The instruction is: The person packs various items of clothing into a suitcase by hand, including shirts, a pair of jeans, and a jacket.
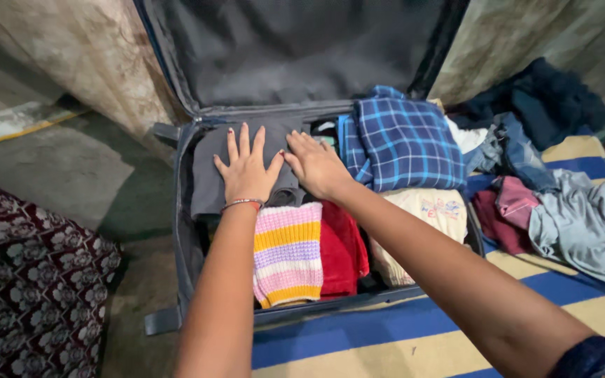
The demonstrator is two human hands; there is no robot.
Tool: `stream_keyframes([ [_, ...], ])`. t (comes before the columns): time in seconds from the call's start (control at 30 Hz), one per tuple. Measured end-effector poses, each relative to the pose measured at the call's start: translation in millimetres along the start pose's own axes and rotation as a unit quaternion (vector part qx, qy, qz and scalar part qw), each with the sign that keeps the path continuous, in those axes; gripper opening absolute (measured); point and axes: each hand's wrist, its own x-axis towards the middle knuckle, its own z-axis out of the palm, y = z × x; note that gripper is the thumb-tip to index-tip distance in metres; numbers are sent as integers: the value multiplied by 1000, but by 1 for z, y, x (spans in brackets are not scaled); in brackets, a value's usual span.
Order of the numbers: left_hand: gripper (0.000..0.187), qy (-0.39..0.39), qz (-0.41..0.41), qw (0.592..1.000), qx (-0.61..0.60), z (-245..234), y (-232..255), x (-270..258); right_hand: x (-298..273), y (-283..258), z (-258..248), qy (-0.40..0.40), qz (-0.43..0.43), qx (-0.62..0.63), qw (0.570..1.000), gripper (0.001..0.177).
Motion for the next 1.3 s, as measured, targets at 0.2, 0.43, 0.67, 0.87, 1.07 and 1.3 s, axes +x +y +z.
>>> stream_keyframes([
  [0.2,57,-38,-55,996,54,-27,27,19,-18,5,-45,-11,-99,-61,993,50],
  [0.43,38,48,-84,981,-169,-35,112,34,-45,49,-133,84,-84,85,989,41],
  [0.67,30,116,-10,942,-314,15,243,30,-96,162,-204,104,-42,176,978,37],
  [0.87,26,109,-3,927,-359,97,370,11,-159,284,-241,83,-65,153,983,36],
  [1.07,28,60,-53,918,-387,176,449,-18,-220,391,-245,16,5,192,981,38],
  [1.3,37,-87,-124,923,-355,318,458,-70,-299,454,-215,-167,188,289,924,48],
])
